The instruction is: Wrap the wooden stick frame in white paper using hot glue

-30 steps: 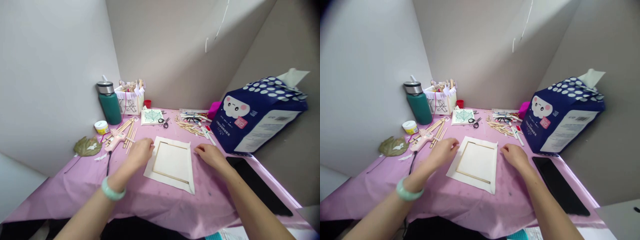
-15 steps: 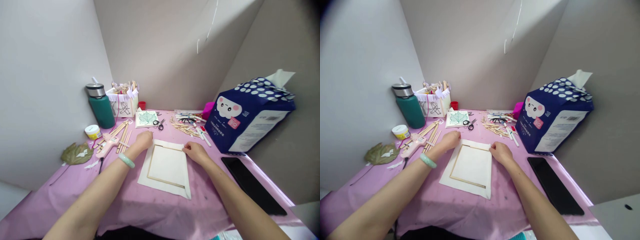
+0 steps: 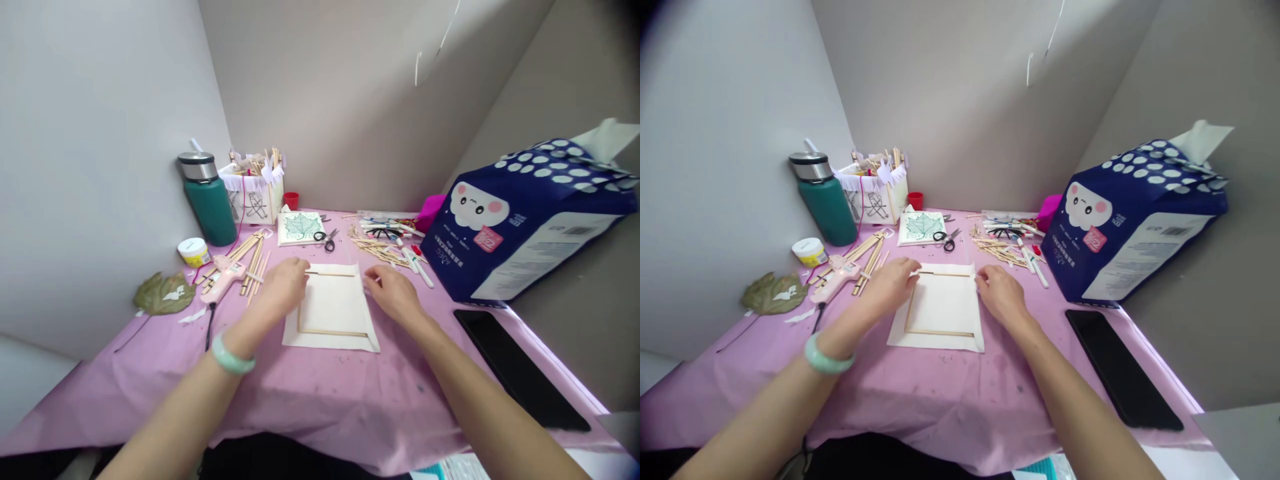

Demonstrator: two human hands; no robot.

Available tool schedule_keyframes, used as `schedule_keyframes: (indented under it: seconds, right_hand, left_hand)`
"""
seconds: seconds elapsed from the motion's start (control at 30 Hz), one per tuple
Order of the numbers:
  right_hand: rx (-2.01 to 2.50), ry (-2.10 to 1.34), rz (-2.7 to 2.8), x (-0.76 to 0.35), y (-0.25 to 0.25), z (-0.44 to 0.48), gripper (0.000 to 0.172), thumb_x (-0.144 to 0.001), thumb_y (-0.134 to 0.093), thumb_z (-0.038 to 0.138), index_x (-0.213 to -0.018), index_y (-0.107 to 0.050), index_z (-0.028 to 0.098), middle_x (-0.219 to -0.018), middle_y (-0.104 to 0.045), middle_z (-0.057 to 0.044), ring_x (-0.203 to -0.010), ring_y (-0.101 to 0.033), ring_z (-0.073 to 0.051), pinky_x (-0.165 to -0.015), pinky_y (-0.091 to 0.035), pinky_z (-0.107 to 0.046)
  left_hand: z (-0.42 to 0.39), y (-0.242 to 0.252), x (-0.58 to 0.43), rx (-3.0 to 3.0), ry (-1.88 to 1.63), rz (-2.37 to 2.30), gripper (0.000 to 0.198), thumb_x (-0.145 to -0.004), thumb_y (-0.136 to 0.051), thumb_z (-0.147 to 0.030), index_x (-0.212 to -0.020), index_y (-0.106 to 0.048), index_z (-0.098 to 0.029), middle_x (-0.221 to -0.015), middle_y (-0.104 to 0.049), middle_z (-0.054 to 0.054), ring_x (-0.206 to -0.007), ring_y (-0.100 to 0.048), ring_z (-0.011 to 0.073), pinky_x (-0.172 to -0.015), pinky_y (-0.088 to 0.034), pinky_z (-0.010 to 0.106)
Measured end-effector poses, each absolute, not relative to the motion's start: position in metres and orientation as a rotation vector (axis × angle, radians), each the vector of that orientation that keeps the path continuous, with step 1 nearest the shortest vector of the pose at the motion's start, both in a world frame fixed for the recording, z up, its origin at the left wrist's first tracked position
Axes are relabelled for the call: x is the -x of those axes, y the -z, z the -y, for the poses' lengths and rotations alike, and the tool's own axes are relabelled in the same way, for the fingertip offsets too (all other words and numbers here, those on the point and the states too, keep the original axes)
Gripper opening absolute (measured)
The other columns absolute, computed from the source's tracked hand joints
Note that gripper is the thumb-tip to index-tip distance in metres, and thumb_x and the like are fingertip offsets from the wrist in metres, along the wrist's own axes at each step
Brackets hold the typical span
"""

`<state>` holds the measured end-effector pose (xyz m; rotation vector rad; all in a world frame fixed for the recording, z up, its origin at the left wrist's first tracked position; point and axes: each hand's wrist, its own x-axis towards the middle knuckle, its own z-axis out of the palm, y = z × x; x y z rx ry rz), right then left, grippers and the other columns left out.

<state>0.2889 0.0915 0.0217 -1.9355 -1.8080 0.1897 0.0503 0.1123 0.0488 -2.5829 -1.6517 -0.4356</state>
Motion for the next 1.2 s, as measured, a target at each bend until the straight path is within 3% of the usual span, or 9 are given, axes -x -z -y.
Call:
schedule_keyframes:
  seconds: [0.13, 0.33, 0.7, 1.1, 1.2]
  right_hand:
    - [1.78, -0.149, 1.94, -0.286, -0.015, -0.046, 0.016, -0.088, -0.049, 0.025, -0.087, -0.064, 0.023, -0.092, -0.065, -0.002, -0.08, -0.059, -0.017, -0.069, -0.039, -0.027]
    - [1.643, -0.194, 1.975, -0.285, 0.003, -0.002, 0.014, -0.091, -0.048, 0.027, -0.087, -0.06, 0.021, -0.087, -0.062, -0.003, -0.078, -0.058, -0.018, -0.071, -0.042, -0.03]
    - [1.494, -0.016, 2.072, -0.288, 0.017, 0.031, 0.016, -0.093, -0.048, 0.027, -0.096, -0.062, 0.021, -0.095, -0.06, -0.007, -0.089, -0.055, -0.021, -0.077, -0.045, -0.035]
    - [1.414, 0.097, 2.149, -0.289, 0.02, 0.023, 0.017, -0.093, -0.047, 0.027, -0.095, -0.062, 0.02, -0.093, -0.062, -0.008, -0.087, -0.056, -0.022, -0.077, -0.045, -0.037]
    - [1.388, 0.103, 2.15, -0.292, 0.026, 0.021, 0.016, -0.092, -0.048, 0.028, -0.094, -0.062, 0.021, -0.093, -0.062, -0.007, -0.086, -0.057, -0.022, -0.077, -0.045, -0.038]
  left_hand:
    - [-0.055, -0.029, -0.033, 2.776, 0.793, 1.506, 0.019, -0.088, -0.045, -0.012, -0.093, -0.063, -0.017, -0.092, -0.064, 0.006, -0.087, -0.059, 0.0191, -0.078, -0.047, 0.031]
    - [-0.008, 0.005, -0.016, 2.711, 1.029, 1.445, 0.017, -0.09, -0.045, -0.014, -0.095, -0.062, -0.015, -0.095, -0.062, 0.009, -0.089, -0.055, 0.0205, -0.08, -0.046, 0.036]
    - [0.0, 0.004, -0.014, 2.653, 1.034, 1.31, 0.013, -0.089, -0.051, -0.014, -0.096, -0.062, -0.015, -0.095, -0.063, 0.008, -0.09, -0.054, 0.021, -0.081, -0.044, 0.038]
    - [-0.005, -0.003, -0.001, 2.778, 0.865, 1.383, 0.016, -0.09, -0.048, -0.018, -0.092, -0.064, -0.018, -0.089, -0.063, 0.005, -0.086, -0.054, 0.0194, -0.079, -0.044, 0.038]
    - [-0.018, -0.012, 0.016, 2.574, 0.932, 1.453, 0.017, -0.09, -0.048, -0.019, -0.098, -0.063, -0.018, -0.097, -0.063, 0.007, -0.091, -0.055, 0.0204, -0.084, -0.044, 0.038]
